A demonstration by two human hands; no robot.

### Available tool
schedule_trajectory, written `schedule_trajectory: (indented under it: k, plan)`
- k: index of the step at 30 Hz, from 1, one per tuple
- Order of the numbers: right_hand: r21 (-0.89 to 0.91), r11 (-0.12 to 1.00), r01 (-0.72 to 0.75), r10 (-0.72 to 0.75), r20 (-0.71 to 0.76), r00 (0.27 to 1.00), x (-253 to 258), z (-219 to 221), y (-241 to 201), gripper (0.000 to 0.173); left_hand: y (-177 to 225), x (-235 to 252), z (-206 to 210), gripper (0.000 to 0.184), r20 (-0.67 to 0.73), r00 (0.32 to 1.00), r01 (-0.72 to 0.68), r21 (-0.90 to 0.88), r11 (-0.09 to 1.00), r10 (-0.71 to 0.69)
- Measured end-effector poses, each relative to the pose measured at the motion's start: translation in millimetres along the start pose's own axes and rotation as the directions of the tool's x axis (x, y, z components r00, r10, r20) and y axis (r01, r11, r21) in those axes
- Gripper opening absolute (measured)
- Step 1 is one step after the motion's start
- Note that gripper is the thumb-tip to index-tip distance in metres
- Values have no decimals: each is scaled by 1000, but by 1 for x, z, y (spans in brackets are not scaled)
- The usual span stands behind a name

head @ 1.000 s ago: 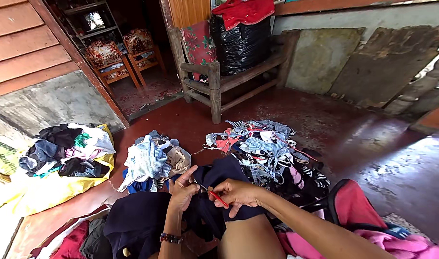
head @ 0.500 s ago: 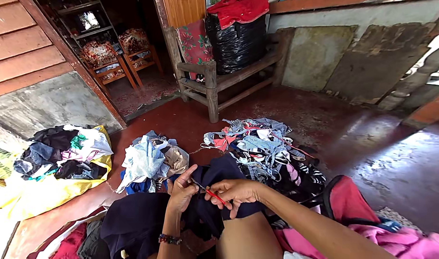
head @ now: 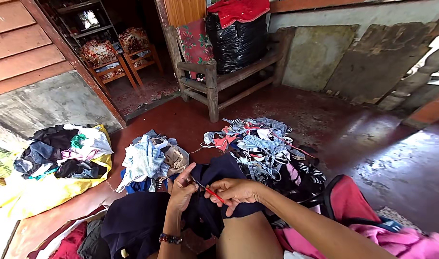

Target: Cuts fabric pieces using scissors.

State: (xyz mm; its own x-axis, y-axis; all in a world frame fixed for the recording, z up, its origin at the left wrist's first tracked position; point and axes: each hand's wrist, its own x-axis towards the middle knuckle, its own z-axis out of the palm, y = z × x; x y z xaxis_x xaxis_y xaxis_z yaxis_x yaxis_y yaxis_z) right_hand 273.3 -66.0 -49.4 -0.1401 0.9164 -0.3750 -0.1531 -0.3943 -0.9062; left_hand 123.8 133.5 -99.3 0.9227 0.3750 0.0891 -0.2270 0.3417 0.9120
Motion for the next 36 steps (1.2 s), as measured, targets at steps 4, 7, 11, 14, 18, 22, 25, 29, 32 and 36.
schedule_trajectory:
  k: [4, 7, 11, 14, 18, 22, 25, 29, 32, 36]
  plan:
    - [-34, 999, 24, -26, -61, 998, 2, 4, 3, 24, 0, 0, -1, 73, -29, 1000, -2, -14, 1000, 1]
    - [-36, 999, -11, 10, -27, 1000, 0, 3, 1, 27, 1, 0, 0, 73, -17, 1000, -1, -12, 1000, 1]
    - [-13, 1000, -16, 16, 16, 1000, 0, 1, 1, 30, 1, -2, 3, 73, 34, 999, -1, 2, 1000, 1]
    - [-3, 1000, 9, -9, -5, 1000, 1, 1, 3, 27, 0, -2, 3, 73, 21, 1000, -1, 2, 1000, 1]
    - [-38, 999, 1, -3, -53, 999, 2, 5, 3, 26, 1, -1, 0, 75, -30, 1000, -1, 4, 1000, 1]
    - [6, 1000, -11, 12, -16, 1000, 1, 3, 3, 28, -2, -2, 3, 74, 8, 1000, -4, 17, 1000, 4]
    - [19, 1000, 9, -9, -7, 1000, 2, 1, 5, 29, -2, -2, 5, 74, 24, 1000, -10, 16, 1000, 10]
    - [-30, 1000, 9, -10, -45, 999, 1, 5, 3, 29, -2, -2, 3, 75, 13, 1000, -26, 13, 1000, 25]
    - [-16, 1000, 2, -2, -30, 1000, 1, 5, 2, 30, -4, -2, 5, 75, 10, 1000, -28, 18, 999, 28]
    - [-2, 1000, 15, -15, -46, 999, 1, 5, 3, 30, -7, 0, 8, 79, 16, 1000, -26, -16, 1000, 26]
